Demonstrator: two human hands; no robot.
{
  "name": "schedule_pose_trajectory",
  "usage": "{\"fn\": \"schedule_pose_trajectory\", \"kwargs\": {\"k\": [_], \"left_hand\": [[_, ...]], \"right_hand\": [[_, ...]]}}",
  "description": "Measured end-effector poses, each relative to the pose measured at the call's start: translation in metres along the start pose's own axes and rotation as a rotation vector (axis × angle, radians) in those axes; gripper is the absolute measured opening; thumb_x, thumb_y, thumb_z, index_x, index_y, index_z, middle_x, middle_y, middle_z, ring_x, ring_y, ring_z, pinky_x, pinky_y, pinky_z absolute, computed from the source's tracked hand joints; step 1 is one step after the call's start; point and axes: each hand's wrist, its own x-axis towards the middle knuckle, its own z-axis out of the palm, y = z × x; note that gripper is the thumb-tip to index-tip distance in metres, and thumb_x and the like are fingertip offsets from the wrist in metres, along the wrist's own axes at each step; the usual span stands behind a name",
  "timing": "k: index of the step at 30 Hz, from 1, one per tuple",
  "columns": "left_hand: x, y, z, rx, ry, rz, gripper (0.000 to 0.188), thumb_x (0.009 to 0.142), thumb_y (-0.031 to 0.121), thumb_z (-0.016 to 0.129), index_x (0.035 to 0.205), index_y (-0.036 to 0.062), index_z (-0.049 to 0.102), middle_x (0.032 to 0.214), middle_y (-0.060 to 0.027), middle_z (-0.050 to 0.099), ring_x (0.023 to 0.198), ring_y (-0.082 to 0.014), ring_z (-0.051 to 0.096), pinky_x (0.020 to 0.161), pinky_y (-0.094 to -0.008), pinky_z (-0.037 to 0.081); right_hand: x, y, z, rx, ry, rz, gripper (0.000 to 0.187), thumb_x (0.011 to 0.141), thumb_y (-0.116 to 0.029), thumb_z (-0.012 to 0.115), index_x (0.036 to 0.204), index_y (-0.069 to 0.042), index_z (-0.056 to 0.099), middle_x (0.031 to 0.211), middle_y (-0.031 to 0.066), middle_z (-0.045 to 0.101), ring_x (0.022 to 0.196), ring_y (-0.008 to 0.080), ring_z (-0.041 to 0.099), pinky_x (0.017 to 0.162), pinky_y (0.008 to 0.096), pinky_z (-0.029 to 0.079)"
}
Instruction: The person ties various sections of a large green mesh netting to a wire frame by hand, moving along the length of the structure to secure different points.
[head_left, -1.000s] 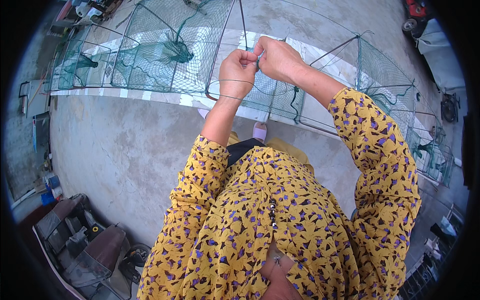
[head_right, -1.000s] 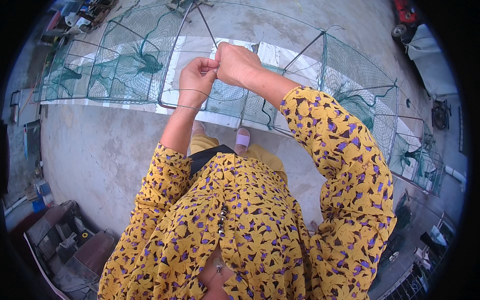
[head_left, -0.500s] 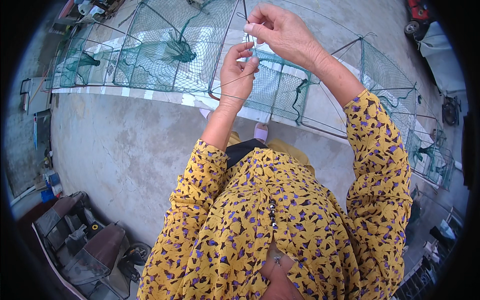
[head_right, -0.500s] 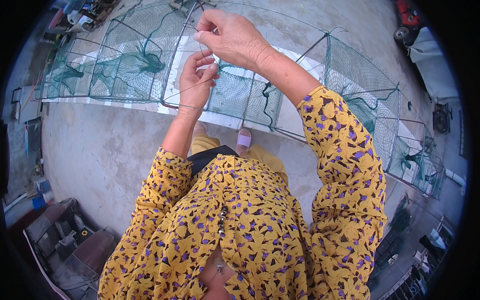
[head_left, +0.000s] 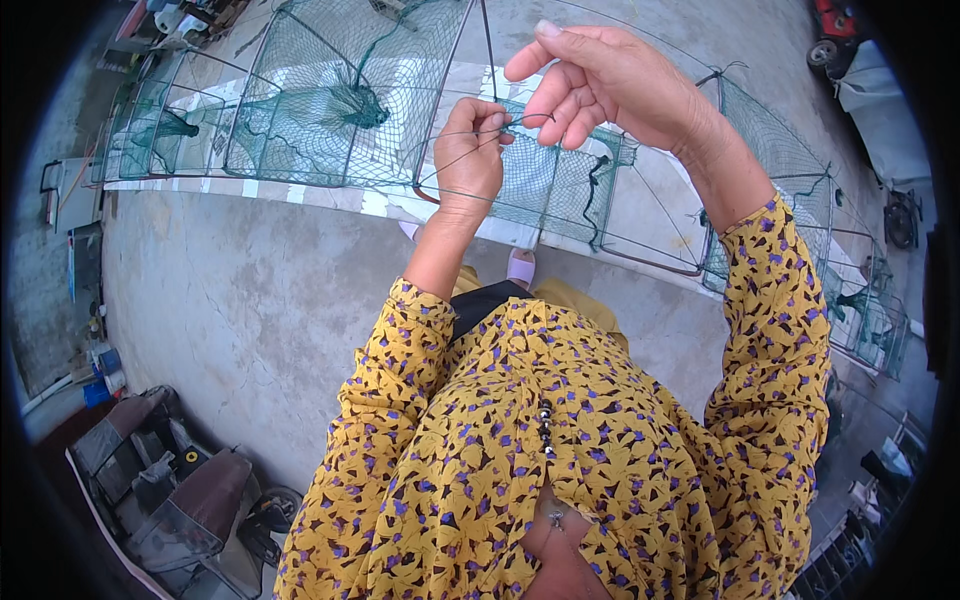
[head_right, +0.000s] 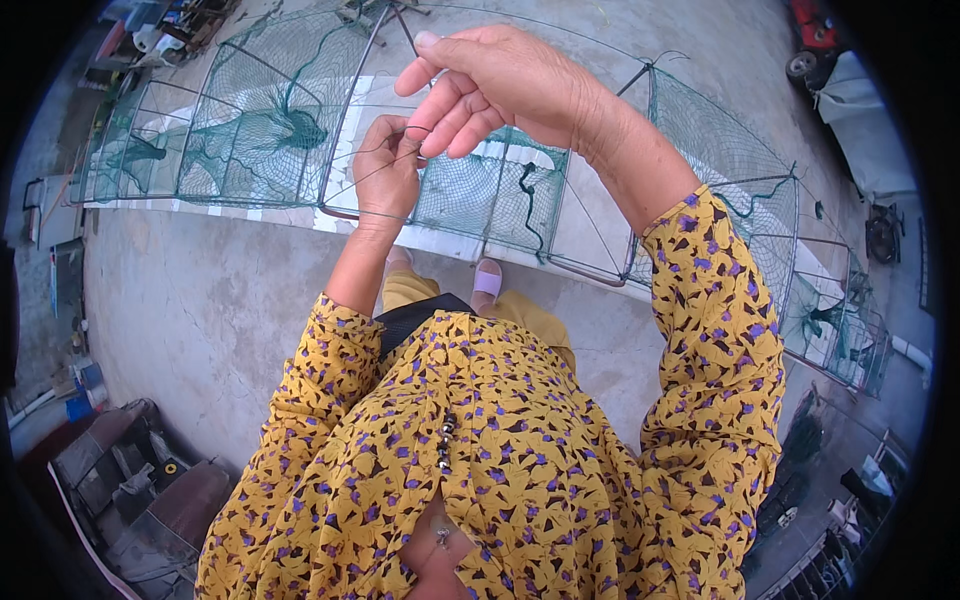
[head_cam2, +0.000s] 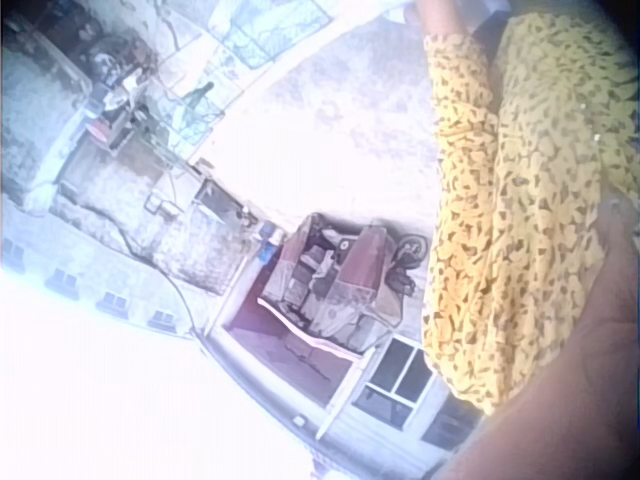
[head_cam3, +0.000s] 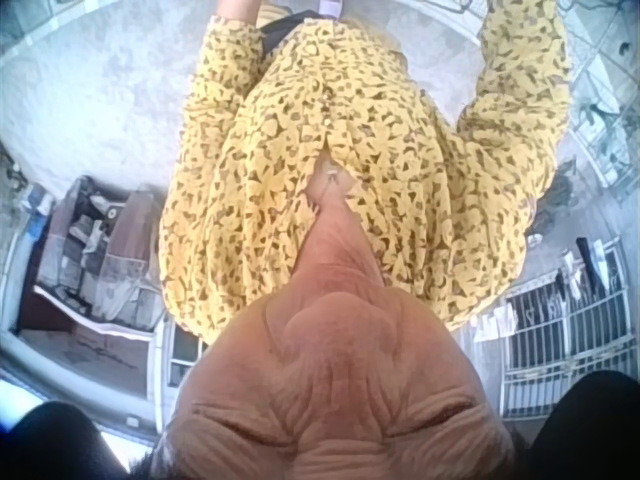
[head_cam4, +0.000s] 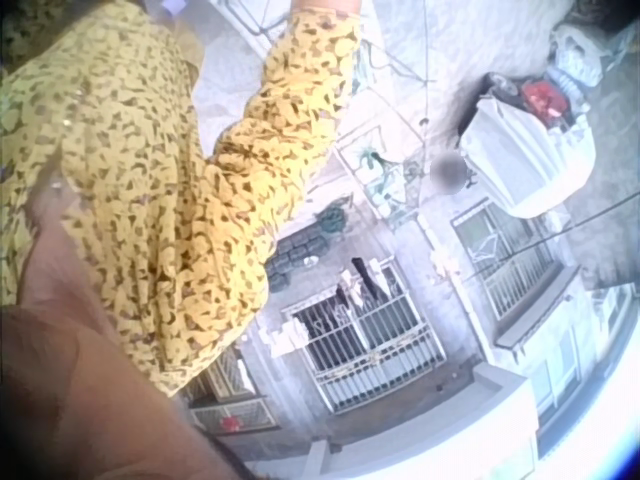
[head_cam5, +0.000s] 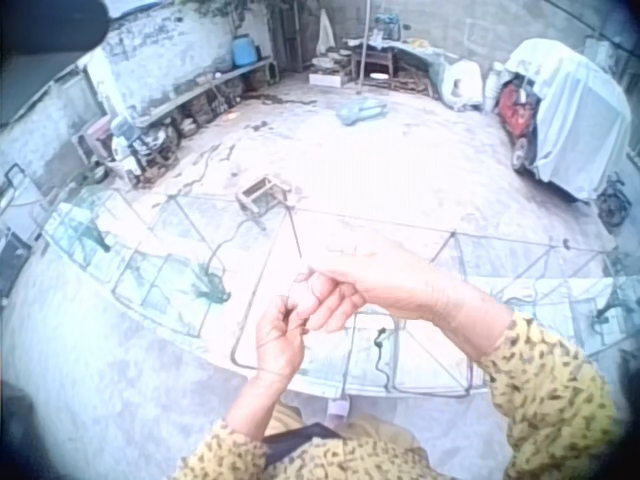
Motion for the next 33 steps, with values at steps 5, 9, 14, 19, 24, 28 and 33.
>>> {"fn": "schedule_pose_trajectory", "kwargs": {"k": [5, 9, 14, 19, 24, 28, 33], "left_hand": [[0.001, -0.001, 0.000, 0.062, -0.012, 0.052, 0.004, 0.088, 0.002, 0.050, 0.087, 0.0010, 0.054, 0.075, -0.0049, 0.061, 0.061, -0.0086, 0.056, 0.057, -0.0215, 0.046], [0.003, -0.006, -0.001, 0.076, 0.014, 0.126, 0.003, 0.086, 0.002, 0.052, 0.087, 0.0023, 0.055, 0.076, -0.0064, 0.061, 0.062, -0.0120, 0.057, 0.057, -0.0240, 0.046], [0.003, -0.008, -0.008, 0.325, 0.039, 0.163, 0.005, 0.083, 0.003, 0.054, 0.087, 0.0042, 0.056, 0.078, -0.0100, 0.059, 0.067, -0.0218, 0.058, 0.060, -0.0308, 0.045], [0.005, -0.009, -0.007, 0.329, 0.103, 0.185, 0.005, 0.083, 0.004, 0.052, 0.087, 0.0036, 0.052, 0.079, -0.0117, 0.058, 0.073, -0.0264, 0.057, 0.065, -0.0351, 0.044], [0.002, -0.002, -0.006, 0.341, 0.111, 0.107, 0.005, 0.083, 0.004, 0.051, 0.087, 0.0025, 0.049, 0.077, -0.0115, 0.056, 0.071, -0.0261, 0.056, 0.065, -0.0354, 0.044], [0.001, -0.005, -0.008, 0.325, 0.104, 0.103, 0.005, 0.082, 0.003, 0.051, 0.085, 0.0015, 0.048, 0.075, -0.0119, 0.055, 0.069, -0.0264, 0.055, 0.064, -0.0360, 0.044], [0.000, -0.005, -0.006, 0.329, 0.076, 0.076, 0.006, 0.081, 0.001, 0.052, 0.083, -0.0004, 0.046, 0.073, -0.0136, 0.054, 0.068, -0.0269, 0.055, 0.063, -0.0363, 0.043]], "right_hand": [[-0.001, 0.013, 0.005, -0.306, -0.031, 0.440, 0.034, 0.089, -0.031, 0.051, 0.102, 0.000, 0.056, 0.058, 0.0061, 0.058, 0.045, 0.0110, 0.057, 0.041, 0.0221, 0.046], [0.003, 0.041, 0.013, -0.704, -0.093, 0.421, 0.018, 0.080, -0.021, 0.064, 0.088, -0.005, 0.063, 0.061, 0.0025, 0.058, 0.053, 0.0098, 0.056, 0.049, 0.0232, 0.044], [0.005, 0.046, 0.011, -0.864, -0.051, 0.136, 0.014, 0.075, -0.014, 0.067, 0.085, -0.005, 0.064, 0.068, 0.0012, 0.060, 0.066, 0.0106, 0.058, 0.062, 0.0247, 0.045], [0.010, 0.048, 0.018, -0.787, -0.054, 0.110, 0.027, 0.073, -0.011, 0.069, 0.098, -0.005, 0.060, 0.074, 0.0029, 0.063, 0.068, 0.0121, 0.059, 0.065, 0.0267, 0.046], [0.025, 0.056, 0.026, -0.890, -0.165, 0.169, 0.025, 0.071, -0.011, 0.068, 0.095, -0.007, 0.060, 0.074, 0.0054, 0.064, 0.071, 0.0166, 0.062, 0.065, 0.0298, 0.048], [0.025, 0.055, 0.038, -1.081, 0.105, 0.081, 0.018, 0.072, -0.015, 0.067, 0.087, -0.010, 0.060, 0.073, 0.0067, 0.064, 0.074, 0.0232, 0.062, 0.065, 0.0327, 0.048], [0.023, 0.070, 0.041, -1.211, 0.357, -0.330, 0.010, 0.072, -0.010, 0.061, 0.081, -0.007, 0.059, 0.088, 0.0133, 0.056, 0.080, 0.0304, 0.060, 0.067, 0.0394, 0.048]]}}
